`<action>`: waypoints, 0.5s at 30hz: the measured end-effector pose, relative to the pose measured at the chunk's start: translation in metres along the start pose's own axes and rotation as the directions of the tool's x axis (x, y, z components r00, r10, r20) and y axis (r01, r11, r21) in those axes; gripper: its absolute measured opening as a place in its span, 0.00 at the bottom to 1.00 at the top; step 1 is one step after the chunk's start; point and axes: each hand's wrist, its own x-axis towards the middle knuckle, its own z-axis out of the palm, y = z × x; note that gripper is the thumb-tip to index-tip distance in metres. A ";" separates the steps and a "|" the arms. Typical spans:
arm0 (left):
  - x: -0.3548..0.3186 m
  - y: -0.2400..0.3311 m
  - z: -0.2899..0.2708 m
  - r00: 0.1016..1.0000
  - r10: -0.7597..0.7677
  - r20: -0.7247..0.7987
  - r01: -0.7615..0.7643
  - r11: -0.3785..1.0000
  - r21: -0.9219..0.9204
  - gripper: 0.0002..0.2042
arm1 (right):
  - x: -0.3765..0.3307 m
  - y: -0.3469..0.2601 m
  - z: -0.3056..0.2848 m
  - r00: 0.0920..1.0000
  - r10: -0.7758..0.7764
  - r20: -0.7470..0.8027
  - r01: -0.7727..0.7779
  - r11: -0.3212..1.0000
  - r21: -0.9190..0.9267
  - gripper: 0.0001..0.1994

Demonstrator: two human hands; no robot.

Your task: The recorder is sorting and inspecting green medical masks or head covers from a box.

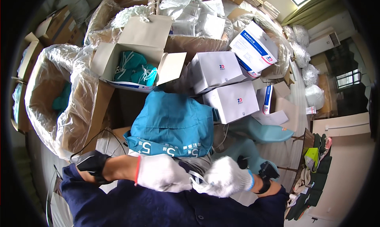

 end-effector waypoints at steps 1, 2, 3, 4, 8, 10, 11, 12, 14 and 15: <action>0.001 0.008 -0.006 0.999 0.018 -0.038 -0.017 1.000 0.011 0.07 | -0.003 -0.002 -0.007 1.000 -0.001 -0.008 0.001 1.000 -0.017 0.12; -0.002 0.014 -0.012 0.993 -0.090 0.078 0.086 0.995 0.046 0.07 | -0.012 -0.003 -0.009 1.000 0.013 0.000 -0.013 0.999 -0.047 0.12; 0.004 0.017 -0.023 0.983 -0.081 0.166 0.071 0.995 0.064 0.07 | -0.018 -0.014 -0.015 0.999 0.040 -0.037 -0.042 0.998 -0.048 0.13; 0.001 0.023 -0.026 0.983 -0.092 0.156 0.078 0.992 0.098 0.07 | -0.016 -0.020 -0.024 0.998 0.069 0.013 -0.067 0.994 -0.084 0.11; -0.079 -0.005 -0.045 0.976 -0.091 -0.195 0.118 0.984 0.131 0.10 | -0.048 -0.016 -0.063 0.993 0.110 -0.035 -0.115 0.946 -0.304 0.06; -0.105 -0.007 -0.079 0.798 -0.334 -0.502 0.276 0.942 -0.189 0.11 | -0.059 -0.009 -0.070 0.731 0.539 -0.419 -0.575 0.817 0.048 0.06; -0.082 0.004 -0.098 0.639 -0.484 -0.597 0.134 0.835 -0.534 0.10 | -0.058 -0.011 -0.065 0.277 0.837 -0.471 -0.646 0.525 0.554 0.08; -0.065 0.010 -0.093 0.588 -0.556 -0.587 0.035 0.743 -0.668 0.11 | -0.073 0.014 -0.065 0.289 0.833 -0.471 -0.491 0.552 0.675 0.09; -0.021 -0.013 -0.099 0.629 -0.608 -0.484 -0.082 0.567 -0.819 0.10 | -0.095 0.052 -0.069 0.176 0.836 -0.520 -0.146 0.544 0.826 0.12; -0.007 -0.032 -0.092 0.643 -0.623 -0.445 -0.077 0.526 -0.847 0.09 | -0.092 0.070 -0.071 0.135 0.850 -0.509 0.057 0.507 0.860 0.12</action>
